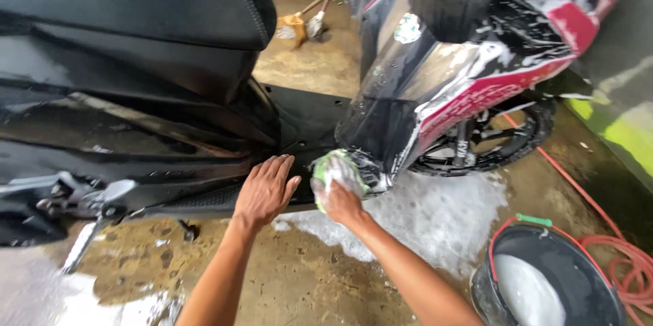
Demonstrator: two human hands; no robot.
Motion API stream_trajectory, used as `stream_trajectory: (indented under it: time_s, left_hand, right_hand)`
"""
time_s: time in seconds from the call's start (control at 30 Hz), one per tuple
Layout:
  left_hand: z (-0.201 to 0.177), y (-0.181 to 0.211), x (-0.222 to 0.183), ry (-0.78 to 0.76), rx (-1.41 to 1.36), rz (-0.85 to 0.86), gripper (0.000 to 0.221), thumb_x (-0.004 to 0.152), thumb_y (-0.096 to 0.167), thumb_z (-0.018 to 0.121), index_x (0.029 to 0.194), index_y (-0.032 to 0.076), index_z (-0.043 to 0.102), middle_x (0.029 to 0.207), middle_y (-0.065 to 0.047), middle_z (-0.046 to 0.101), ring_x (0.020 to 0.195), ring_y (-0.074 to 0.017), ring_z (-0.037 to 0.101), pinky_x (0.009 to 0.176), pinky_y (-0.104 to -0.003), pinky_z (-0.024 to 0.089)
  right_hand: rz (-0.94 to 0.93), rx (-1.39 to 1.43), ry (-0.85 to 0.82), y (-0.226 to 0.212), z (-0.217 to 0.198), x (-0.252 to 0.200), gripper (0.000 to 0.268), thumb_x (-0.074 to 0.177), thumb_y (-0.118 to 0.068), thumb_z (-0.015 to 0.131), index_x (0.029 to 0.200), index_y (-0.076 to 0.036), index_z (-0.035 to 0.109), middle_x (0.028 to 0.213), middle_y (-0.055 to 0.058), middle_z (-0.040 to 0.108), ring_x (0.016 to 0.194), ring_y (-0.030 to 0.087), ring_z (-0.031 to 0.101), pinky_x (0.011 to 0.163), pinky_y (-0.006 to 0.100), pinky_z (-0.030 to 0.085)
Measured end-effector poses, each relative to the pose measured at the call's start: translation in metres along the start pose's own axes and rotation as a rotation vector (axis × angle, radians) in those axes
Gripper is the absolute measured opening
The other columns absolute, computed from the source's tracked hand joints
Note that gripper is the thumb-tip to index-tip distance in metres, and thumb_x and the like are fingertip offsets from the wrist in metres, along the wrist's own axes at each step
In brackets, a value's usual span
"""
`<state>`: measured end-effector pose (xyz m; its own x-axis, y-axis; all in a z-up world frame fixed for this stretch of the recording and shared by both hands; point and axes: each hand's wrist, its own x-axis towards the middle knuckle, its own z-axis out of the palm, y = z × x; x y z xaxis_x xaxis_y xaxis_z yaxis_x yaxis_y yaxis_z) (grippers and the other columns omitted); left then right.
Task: The person scrubs a red and black scooter with a soapy green sponge, cleaning the front wheel, body panels, handlebars, and floorboard. They repeatedly dip the sponge into a bucket of soapy water to maintain suds while working on the vehicle.
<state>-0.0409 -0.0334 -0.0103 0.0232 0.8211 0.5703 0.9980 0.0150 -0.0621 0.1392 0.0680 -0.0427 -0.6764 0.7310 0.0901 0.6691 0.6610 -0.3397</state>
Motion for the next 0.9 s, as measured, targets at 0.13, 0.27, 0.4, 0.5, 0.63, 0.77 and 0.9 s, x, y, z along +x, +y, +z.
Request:
stream_trajectory:
  time_s: [0.13,0.27,0.4,0.5,0.63,0.77,0.9]
  left_hand:
    - [-0.023,-0.023,-0.025,0.198,0.095,0.122,0.045,0.102,0.037,0.048,0.136,0.011,0.060,0.122,-0.009,0.065,0.121,-0.0259,0.062,0.100,-0.038,0.047]
    - [-0.077,-0.031,-0.028,0.267,0.246,0.078,0.048,0.096,0.036,0.055,0.138,0.012,0.058,0.128,-0.009,0.062,0.126,-0.0255,0.059,0.105,-0.040,0.045]
    - [-0.110,-0.035,-0.040,0.371,0.383,-0.041,0.047,0.093,0.027,0.059,0.138,0.014,0.062,0.142,-0.008,0.060,0.132,-0.0238,0.058,0.113,-0.039,0.042]
    - [-0.125,-0.043,-0.064,0.345,0.487,-0.088,0.048,0.094,0.025,0.058,0.141,0.013,0.061,0.150,-0.008,0.057,0.138,-0.0224,0.055,0.116,-0.038,0.040]
    - [-0.135,-0.063,-0.090,0.275,0.544,-0.167,0.052,0.096,0.027,0.057,0.146,0.012,0.057,0.158,-0.010,0.050,0.144,-0.0228,0.048,0.120,-0.039,0.036]
    - [-0.131,-0.082,-0.115,0.168,0.547,-0.209,0.059,0.095,0.028,0.057,0.151,0.012,0.051,0.165,-0.010,0.042,0.149,-0.0220,0.042,0.122,-0.040,0.031]
    - [-0.125,-0.096,-0.118,0.184,0.526,-0.155,0.066,0.087,0.024,0.059,0.152,0.014,0.049,0.164,-0.007,0.042,0.148,-0.0193,0.042,0.122,-0.039,0.030]
  right_hand:
    - [-0.110,0.018,-0.158,-0.055,0.063,0.010,0.048,0.099,-0.047,0.041,0.101,-0.005,0.066,0.100,0.021,0.074,0.109,0.040,0.069,0.090,0.053,0.058]
    - [-0.311,0.290,0.254,-0.106,0.114,0.020,0.064,0.090,-0.053,0.056,0.120,0.002,0.067,0.113,0.025,0.071,0.116,0.040,0.065,0.102,0.055,0.050]
    - [-0.583,0.079,0.658,-0.072,0.074,0.025,0.067,0.085,-0.057,0.061,0.137,-0.016,0.061,0.138,0.016,0.060,0.126,0.037,0.058,0.103,0.055,0.044]
    - [-0.795,0.179,0.645,-0.050,0.045,0.011,0.065,0.081,-0.059,0.066,0.129,-0.016,0.061,0.136,0.009,0.061,0.123,0.031,0.061,0.104,0.047,0.048]
    - [-0.848,0.089,0.754,-0.034,0.016,-0.001,0.058,0.086,-0.059,0.063,0.121,-0.013,0.060,0.120,0.010,0.062,0.115,0.033,0.063,0.099,0.048,0.050]
    - [-0.818,0.025,0.746,-0.027,0.021,-0.012,0.054,0.083,-0.050,0.068,0.123,-0.015,0.064,0.126,0.010,0.061,0.124,0.037,0.057,0.100,0.052,0.045]
    - [-0.878,0.051,0.641,-0.040,0.015,-0.010,0.046,0.086,-0.040,0.067,0.121,-0.011,0.063,0.129,0.011,0.062,0.126,0.037,0.057,0.099,0.052,0.046]
